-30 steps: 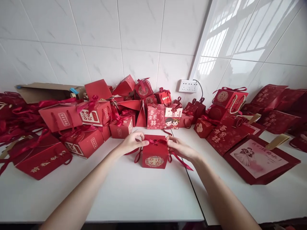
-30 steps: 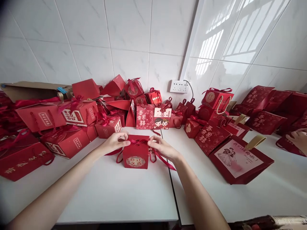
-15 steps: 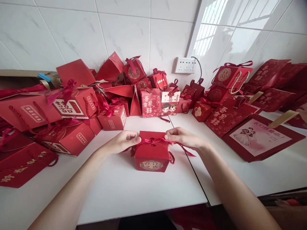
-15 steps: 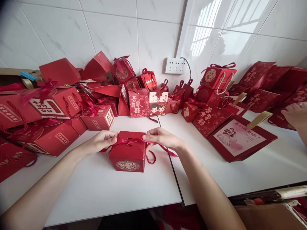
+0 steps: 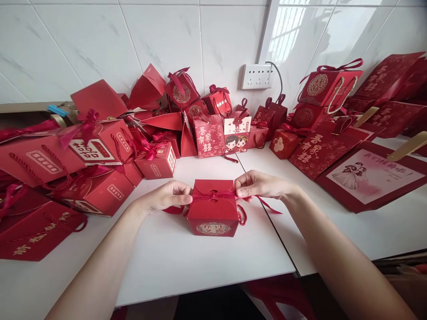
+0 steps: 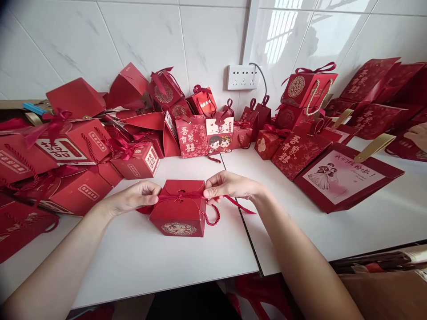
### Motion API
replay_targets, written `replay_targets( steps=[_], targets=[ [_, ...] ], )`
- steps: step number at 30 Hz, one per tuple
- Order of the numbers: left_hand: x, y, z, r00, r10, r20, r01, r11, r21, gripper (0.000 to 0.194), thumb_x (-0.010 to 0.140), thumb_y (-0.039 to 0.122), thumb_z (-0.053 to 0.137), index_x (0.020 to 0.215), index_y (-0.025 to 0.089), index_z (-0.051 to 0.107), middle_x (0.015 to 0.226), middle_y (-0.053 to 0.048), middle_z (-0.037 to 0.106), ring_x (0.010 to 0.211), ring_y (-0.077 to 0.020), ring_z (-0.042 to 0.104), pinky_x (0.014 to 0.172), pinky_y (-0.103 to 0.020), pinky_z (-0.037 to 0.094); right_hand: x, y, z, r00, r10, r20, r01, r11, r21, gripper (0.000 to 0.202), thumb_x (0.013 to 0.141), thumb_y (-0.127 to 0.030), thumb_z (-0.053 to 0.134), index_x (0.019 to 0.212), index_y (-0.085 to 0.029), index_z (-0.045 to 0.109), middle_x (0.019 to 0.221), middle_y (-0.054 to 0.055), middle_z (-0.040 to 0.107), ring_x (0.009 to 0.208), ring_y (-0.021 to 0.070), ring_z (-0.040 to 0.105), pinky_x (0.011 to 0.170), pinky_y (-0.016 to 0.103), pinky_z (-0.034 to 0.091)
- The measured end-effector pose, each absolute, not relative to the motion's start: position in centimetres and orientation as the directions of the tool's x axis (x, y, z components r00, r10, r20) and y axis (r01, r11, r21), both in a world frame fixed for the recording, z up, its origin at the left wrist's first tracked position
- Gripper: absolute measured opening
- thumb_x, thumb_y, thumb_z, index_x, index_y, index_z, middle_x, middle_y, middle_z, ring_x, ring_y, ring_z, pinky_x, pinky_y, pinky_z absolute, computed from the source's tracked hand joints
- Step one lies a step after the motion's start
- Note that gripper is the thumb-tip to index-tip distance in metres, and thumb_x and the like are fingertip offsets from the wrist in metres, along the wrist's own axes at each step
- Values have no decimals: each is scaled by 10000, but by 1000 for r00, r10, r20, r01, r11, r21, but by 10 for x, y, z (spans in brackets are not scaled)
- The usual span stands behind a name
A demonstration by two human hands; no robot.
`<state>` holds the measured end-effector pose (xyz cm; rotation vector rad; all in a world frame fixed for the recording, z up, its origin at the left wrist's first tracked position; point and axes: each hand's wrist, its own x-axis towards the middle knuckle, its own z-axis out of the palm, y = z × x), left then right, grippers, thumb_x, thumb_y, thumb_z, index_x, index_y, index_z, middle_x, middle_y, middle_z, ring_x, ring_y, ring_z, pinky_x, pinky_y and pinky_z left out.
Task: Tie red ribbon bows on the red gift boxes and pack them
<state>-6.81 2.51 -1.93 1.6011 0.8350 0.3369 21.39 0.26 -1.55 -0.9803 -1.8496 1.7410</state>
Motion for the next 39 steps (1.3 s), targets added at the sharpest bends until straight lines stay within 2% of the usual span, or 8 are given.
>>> replay_targets(
  steps=[10,16,20,25,28,31,34,39],
  targets=[
    [-75,30,-19,755,605,-253,329,-15,944,483,686,533,675,530,163,407,582,18,420,525,-83,342,497,-214,263,216,4,-15,-692,705,-152,196,-18,-980,281,709,-390,714,600,-163,589,561,-43,549,565,86,530,514,197,360],
    [-68,28,-24,723,623,-298,295,112,949,512,545,601,745,533,158,489,598,-16,527,553,-123,471,521,-230,364,217,0,-10,-668,728,-153,261,37,-965,296,714,-424,703,628,-155,616,547,-37,544,494,71,464,467,194,365],
    [-60,24,-25,719,640,-271,221,159,962,520,482,590,780,451,163,485,532,-23,528,500,-118,454,478,-235,359,217,-9,0,-706,697,-130,248,70,-966,297,761,-422,659,629,-158,624,476,-47,497,426,71,445,434,200,373],
    [-57,21,-21,727,639,-252,219,132,967,458,522,543,777,444,169,525,500,-25,511,452,-109,423,437,-240,313,211,-20,7,-641,767,34,90,120,-989,246,771,-363,659,635,-161,629,554,-26,512,469,73,436,422,202,341],
    [-57,21,-20,753,618,-226,193,121,974,447,575,514,760,446,176,496,515,-28,533,440,-103,414,463,-259,348,206,-24,8,-574,797,190,11,239,-971,173,767,-317,670,676,-171,689,620,-17,501,500,75,420,423,209,339],
    [-56,21,-21,784,581,-218,178,127,976,403,627,479,743,485,175,520,574,-45,586,472,-113,458,516,-276,398,201,-27,8,-537,775,333,-34,374,-927,107,758,-294,688,754,-204,746,811,33,611,692,127,564,586,255,471],
    [-55,20,-22,787,570,-238,182,154,971,390,630,469,745,504,166,534,571,-48,591,490,-125,503,506,-265,396,194,-28,5,-543,752,373,-17,434,-901,125,795,-275,657,857,-234,758,1103,57,631,951,188,606,798,319,496],
    [-57,21,-23,762,582,-283,130,291,948,442,562,496,773,534,154,494,499,-16,543,447,-113,497,440,-227,370,182,-28,-3,-527,770,360,149,501,-852,197,855,-294,586,902,-190,747,855,59,675,755,156,602,661,282,493]
  ],
)
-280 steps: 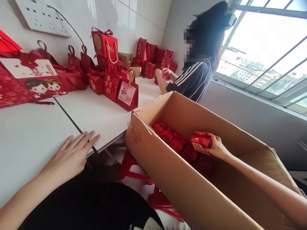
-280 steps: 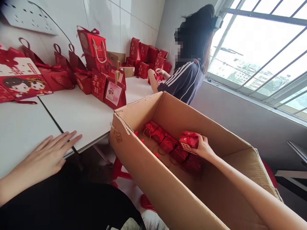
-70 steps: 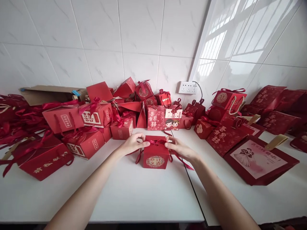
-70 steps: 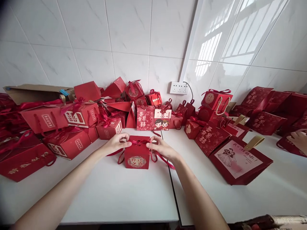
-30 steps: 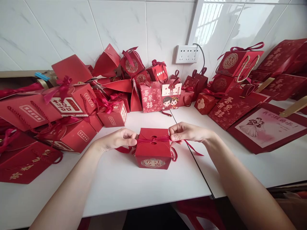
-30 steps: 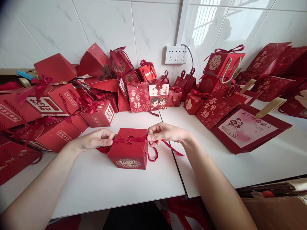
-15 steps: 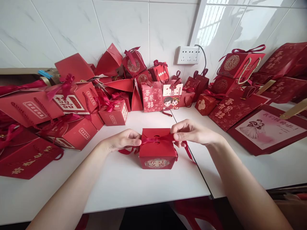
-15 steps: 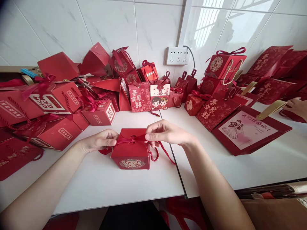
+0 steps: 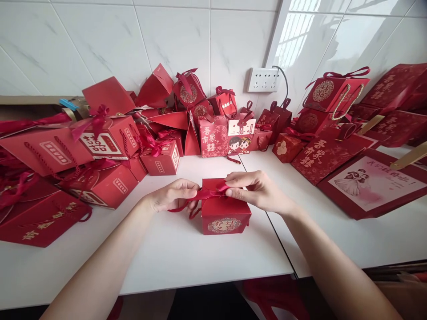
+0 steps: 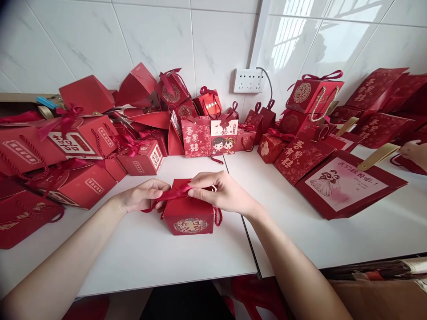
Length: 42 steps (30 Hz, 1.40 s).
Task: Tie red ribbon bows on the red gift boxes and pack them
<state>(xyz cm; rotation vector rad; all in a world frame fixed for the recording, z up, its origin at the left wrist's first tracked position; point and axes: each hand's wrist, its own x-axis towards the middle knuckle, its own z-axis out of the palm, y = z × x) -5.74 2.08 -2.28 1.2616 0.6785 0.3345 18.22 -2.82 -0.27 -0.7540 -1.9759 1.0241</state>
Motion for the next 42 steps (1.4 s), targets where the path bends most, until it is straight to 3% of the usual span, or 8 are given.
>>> replay_targets(
  steps=[5,11,17,20,25,30,34,42],
  targets=[
    [-59,19,-17,728,620,-291,156,264,952,444,604,500,742,628,153,467,513,11,516,426,-59,409,391,-170,250,175,-29,-5,-475,775,416,256,574,-778,185,878,-223,539,888,-156,711,863,63,657,760,146,597,693,271,481],
    [-55,-3,12,619,766,-173,358,-78,931,332,733,468,634,681,162,516,550,47,398,464,-58,324,430,-196,230,172,-31,-4,-497,756,427,300,611,-732,239,899,-150,429,907,-167,667,895,55,649,792,138,607,735,261,482],
    [-46,-26,50,559,829,6,683,-465,563,239,781,408,561,749,184,641,674,12,602,602,-129,521,539,-221,370,167,-33,-10,-407,828,385,246,505,-827,81,852,-162,508,920,-187,543,830,20,700,733,132,630,707,273,481],
    [-38,-36,63,575,814,79,746,-562,358,204,820,329,487,753,202,632,712,15,625,595,-134,549,549,-230,384,166,-31,-13,-372,851,370,167,454,-875,197,834,-170,529,1006,-208,442,767,-9,701,675,128,625,669,277,485],
    [-21,-47,74,673,712,199,732,-680,-42,247,830,176,392,717,190,611,766,-16,573,624,-142,540,550,-247,375,161,-28,-14,-357,859,368,96,425,-900,57,805,-136,530,838,-167,565,791,27,689,758,134,649,694,259,491],
    [-2,-47,81,791,574,213,611,-761,-216,269,828,141,377,743,163,631,741,-46,536,695,-173,524,586,-276,391,160,-25,-15,-310,828,467,102,517,-850,91,810,-153,521,763,-160,599,762,6,658,696,118,598,653,249,470],
    [7,-36,83,795,562,228,588,-807,-57,226,790,124,416,811,171,636,798,-39,586,807,-184,554,701,-293,436,161,-23,-18,-298,805,513,157,571,-806,94,807,-173,526,729,-162,577,731,-4,626,689,124,556,634,252,452],
    [-10,11,46,631,741,231,390,-559,732,146,752,272,568,832,154,602,753,-19,636,672,-133,588,636,-246,466,155,-25,-21,-308,861,405,-117,388,-914,195,763,-186,621,843,-208,445,742,2,677,724,148,648,701,304,505]
  ],
)
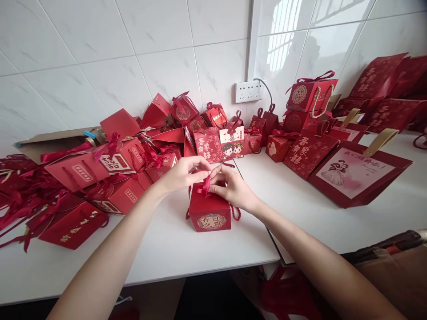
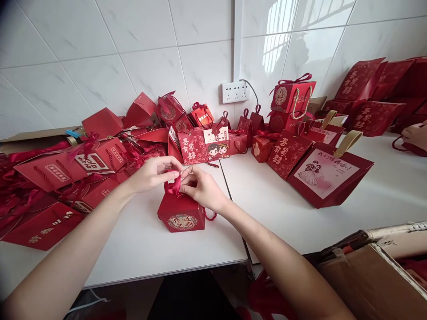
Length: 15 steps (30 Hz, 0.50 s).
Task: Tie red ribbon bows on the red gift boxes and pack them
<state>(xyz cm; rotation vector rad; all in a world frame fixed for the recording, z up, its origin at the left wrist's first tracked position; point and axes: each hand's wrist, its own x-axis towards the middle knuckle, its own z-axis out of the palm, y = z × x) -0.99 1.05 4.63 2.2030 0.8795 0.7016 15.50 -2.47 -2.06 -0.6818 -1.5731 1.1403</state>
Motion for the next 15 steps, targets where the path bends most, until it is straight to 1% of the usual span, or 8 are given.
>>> replay_targets(
  steps=[2,6,9,11,13,15],
  targets=[
    [-12,17,31,584,771,255,305,-499,811,166,721,286,607,815,151,585,751,-18,622,680,-130,589,641,-242,471,154,-26,-21,-296,870,393,-136,369,-919,246,752,-184,635,849,-221,412,713,-16,677,708,147,653,709,314,508],
    [-12,21,6,460,830,315,237,-457,857,189,678,306,655,747,152,569,737,-17,615,717,-140,596,677,-250,479,153,-28,-21,-260,890,373,-110,357,-928,271,747,-199,650,827,-224,392,693,-29,666,696,143,650,671,291,513],
    [-12,16,-6,439,839,322,228,-451,863,177,696,312,651,737,152,589,738,-33,626,720,-153,598,670,-263,482,153,-30,-20,-245,896,371,-95,359,-929,249,764,-203,639,825,-221,398,711,-18,668,705,140,651,652,275,511],
    [-14,10,-11,458,824,333,225,-470,853,163,705,303,652,753,153,612,788,-56,643,755,-170,601,670,-270,482,153,-31,-20,-224,899,378,-71,371,-926,229,767,-200,638,813,-215,415,735,-11,667,691,129,642,642,263,504],
    [-17,4,-13,479,802,356,222,-503,835,149,724,297,639,761,152,630,850,-84,653,816,-192,603,694,-286,484,152,-32,-19,-197,901,387,-36,387,-921,207,765,-204,644,796,-206,439,736,-11,649,660,116,622,617,249,491],
    [-21,1,-15,496,774,393,221,-550,805,147,763,288,588,775,153,642,892,-99,655,873,-205,600,741,-307,484,152,-33,-20,-174,899,402,-3,408,-913,184,765,-211,646,789,-197,464,724,-15,622,633,104,596,589,235,469]
  ],
)
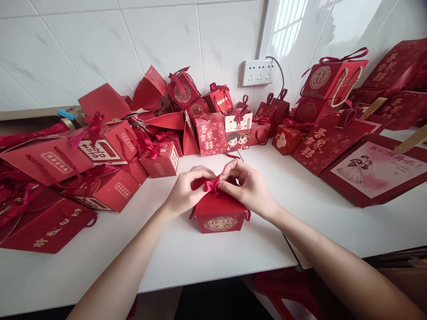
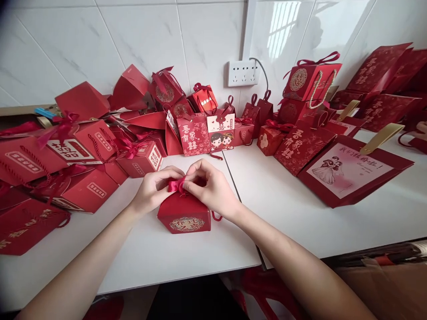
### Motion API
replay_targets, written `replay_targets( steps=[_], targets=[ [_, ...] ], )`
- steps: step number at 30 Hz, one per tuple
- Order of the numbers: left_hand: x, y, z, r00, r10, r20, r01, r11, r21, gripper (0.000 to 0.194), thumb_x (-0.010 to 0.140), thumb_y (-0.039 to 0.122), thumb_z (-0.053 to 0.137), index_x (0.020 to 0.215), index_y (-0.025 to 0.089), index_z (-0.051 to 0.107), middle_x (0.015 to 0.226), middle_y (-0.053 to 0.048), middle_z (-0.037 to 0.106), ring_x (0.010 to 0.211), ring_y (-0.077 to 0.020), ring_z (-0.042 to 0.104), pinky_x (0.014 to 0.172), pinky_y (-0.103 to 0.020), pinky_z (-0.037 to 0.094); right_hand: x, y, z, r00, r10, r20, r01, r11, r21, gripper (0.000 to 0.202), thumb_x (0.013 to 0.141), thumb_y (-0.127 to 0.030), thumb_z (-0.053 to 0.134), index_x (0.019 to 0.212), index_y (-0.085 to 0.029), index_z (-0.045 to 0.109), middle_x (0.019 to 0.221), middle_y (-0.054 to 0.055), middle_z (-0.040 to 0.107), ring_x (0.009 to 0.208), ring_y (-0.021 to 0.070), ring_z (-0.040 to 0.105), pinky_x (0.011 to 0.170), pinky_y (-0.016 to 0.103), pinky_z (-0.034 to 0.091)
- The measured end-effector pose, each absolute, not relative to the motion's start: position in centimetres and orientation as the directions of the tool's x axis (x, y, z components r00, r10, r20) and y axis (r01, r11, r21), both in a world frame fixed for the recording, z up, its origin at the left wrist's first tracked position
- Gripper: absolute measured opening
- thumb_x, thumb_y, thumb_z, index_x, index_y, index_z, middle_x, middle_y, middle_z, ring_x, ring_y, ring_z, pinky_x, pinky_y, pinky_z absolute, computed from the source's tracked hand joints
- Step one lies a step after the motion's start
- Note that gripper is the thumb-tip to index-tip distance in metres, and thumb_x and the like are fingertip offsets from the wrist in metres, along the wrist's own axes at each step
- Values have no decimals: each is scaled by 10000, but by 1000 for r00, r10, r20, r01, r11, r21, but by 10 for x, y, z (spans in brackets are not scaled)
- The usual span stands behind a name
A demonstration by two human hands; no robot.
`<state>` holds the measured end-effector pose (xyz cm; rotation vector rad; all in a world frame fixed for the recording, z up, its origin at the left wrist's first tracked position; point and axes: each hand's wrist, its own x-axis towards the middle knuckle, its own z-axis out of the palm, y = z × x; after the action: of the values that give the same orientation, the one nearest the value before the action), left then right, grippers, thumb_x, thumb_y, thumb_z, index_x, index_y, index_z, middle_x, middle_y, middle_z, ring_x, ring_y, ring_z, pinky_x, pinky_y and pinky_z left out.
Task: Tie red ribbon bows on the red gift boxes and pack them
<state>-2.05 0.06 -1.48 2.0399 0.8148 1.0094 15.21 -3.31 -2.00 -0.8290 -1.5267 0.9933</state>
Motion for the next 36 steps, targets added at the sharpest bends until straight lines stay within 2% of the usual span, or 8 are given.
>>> replay_targets(
  steps=[3,8,12,19,22,25,30,36],
  targets=[
    [-23,-2,-15,541,687,485,227,-675,702,165,788,266,509,778,161,636,889,-90,654,902,-208,581,810,-342,474,152,-35,-21,-135,893,429,53,439,-897,150,777,-223,633,787,-190,487,711,-16,601,614,94,564,562,226,433],
    [-22,-4,-14,524,546,654,281,-835,472,149,773,299,559,717,169,607,775,-65,652,866,-201,571,811,-334,478,153,-35,-21,-107,882,458,112,469,-876,101,792,-231,612,781,-187,522,723,-4,614,654,108,581,601,241,459],
    [-19,-6,-16,426,601,676,383,-797,467,160,832,262,545,721,164,607,817,-62,677,821,-161,624,768,-273,495,156,-33,-18,-113,879,464,141,476,-868,78,792,-229,600,760,-185,544,727,3,624,666,114,593,611,245,482],
    [-17,-10,-17,405,616,676,455,-777,436,136,861,246,515,796,181,615,807,-23,707,732,-129,643,703,-227,500,159,-31,-19,-111,868,483,213,496,-842,33,790,-200,587,769,-180,570,738,-1,629,633,99,565,585,231,461],
    [-17,-10,-15,402,596,695,467,-786,405,147,856,239,513,753,186,604,890,-40,710,821,-148,656,755,-254,510,159,-31,-19,-113,865,489,243,501,-831,21,786,-187,576,766,-182,575,730,-4,632,614,96,552,566,226,447],
    [-16,-9,-16,382,572,725,431,-805,408,174,847,254,522,704,182,589,1025,-69,691,958,-181,642,839,-295,507,159,-31,-19,-115,862,494,256,507,-823,27,786,-183,570,760,-182,579,718,-5,635,591,92,542,544,222,435],
    [-16,-11,-19,333,658,675,439,-742,506,134,829,267,554,747,183,616,751,-9,701,689,-124,638,656,-216,503,159,-32,-19,-118,852,510,277,522,-807,24,787,-182,571,766,-184,583,726,-9,637,592,88,538,540,215,422],
    [-13,-13,-21,287,756,588,381,-653,655,183,824,314,560,722,167,597,724,-13,632,688,-120,606,659,-212,477,160,-32,-18,-136,834,534,332,546,-769,36,787,-172,555,765,-193,574,735,-6,635,615,103,549,565,227,438]
  ],
)
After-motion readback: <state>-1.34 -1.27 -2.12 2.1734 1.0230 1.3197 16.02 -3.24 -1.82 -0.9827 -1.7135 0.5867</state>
